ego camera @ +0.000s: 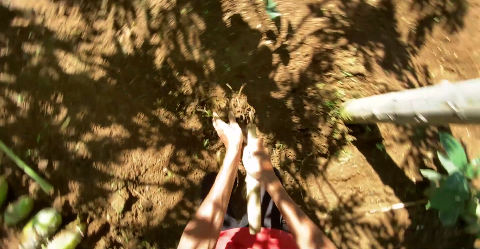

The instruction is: The person uses a small hand pick to dig and loosen soil in an agricultural field.

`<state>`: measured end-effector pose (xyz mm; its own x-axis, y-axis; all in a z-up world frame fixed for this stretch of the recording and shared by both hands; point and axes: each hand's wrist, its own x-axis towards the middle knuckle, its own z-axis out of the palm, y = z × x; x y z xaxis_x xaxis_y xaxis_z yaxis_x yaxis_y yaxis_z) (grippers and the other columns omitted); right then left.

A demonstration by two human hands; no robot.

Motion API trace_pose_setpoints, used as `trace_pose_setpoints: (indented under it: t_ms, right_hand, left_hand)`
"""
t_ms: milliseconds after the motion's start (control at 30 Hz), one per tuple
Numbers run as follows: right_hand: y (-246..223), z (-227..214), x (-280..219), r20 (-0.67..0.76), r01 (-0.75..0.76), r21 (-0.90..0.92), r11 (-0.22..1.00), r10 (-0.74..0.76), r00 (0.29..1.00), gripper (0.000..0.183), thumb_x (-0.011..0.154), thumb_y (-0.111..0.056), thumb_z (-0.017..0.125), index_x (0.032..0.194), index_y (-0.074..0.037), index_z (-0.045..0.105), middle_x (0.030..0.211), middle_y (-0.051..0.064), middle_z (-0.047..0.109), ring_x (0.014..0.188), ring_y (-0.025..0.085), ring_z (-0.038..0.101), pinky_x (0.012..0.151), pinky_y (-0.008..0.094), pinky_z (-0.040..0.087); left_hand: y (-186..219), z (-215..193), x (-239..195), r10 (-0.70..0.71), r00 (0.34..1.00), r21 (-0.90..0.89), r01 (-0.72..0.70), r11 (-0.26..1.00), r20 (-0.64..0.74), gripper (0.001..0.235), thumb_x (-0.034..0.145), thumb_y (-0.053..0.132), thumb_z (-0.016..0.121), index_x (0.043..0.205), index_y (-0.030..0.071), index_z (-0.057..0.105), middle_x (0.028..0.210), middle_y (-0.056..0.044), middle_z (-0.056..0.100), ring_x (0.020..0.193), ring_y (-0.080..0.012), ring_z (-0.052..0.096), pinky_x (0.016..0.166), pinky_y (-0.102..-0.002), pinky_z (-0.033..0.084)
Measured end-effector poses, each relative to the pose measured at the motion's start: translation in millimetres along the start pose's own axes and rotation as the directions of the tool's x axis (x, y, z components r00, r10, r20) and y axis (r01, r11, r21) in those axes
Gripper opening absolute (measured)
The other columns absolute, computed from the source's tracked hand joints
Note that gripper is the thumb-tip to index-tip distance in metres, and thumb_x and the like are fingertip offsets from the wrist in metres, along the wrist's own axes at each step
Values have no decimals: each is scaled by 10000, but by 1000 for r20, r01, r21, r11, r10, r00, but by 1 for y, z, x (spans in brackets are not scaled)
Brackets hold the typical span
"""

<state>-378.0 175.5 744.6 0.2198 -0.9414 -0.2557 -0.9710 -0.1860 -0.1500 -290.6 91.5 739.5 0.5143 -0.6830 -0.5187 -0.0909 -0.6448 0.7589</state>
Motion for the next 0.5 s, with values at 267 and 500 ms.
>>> trace_pose_setpoints:
  t_ms: [267,500]
  right_hand:
    - [53,-120,-139,358,-695,586,416,636,684,348,1047,-333,491,1153,-12,570,897,127,701,799,254,732,682,348,621]
    - [156,-36,-270,107,-664,703,255,885,454,363,979,-429,560,1012,-68,585,817,195,697,805,357,746,738,418,602]
  left_hand:
    - [-57,117,-143,241,915,308,-342,888,323,827,1021,559,451,1552,-48,265,1395,-404,442,1331,-524,467,1124,-608,383]
    - [-221,301,-215,550,756,337,-653,678,355,821,1019,661,373,1646,173,168,1648,-173,219,1563,-340,40,1279,-462,79]
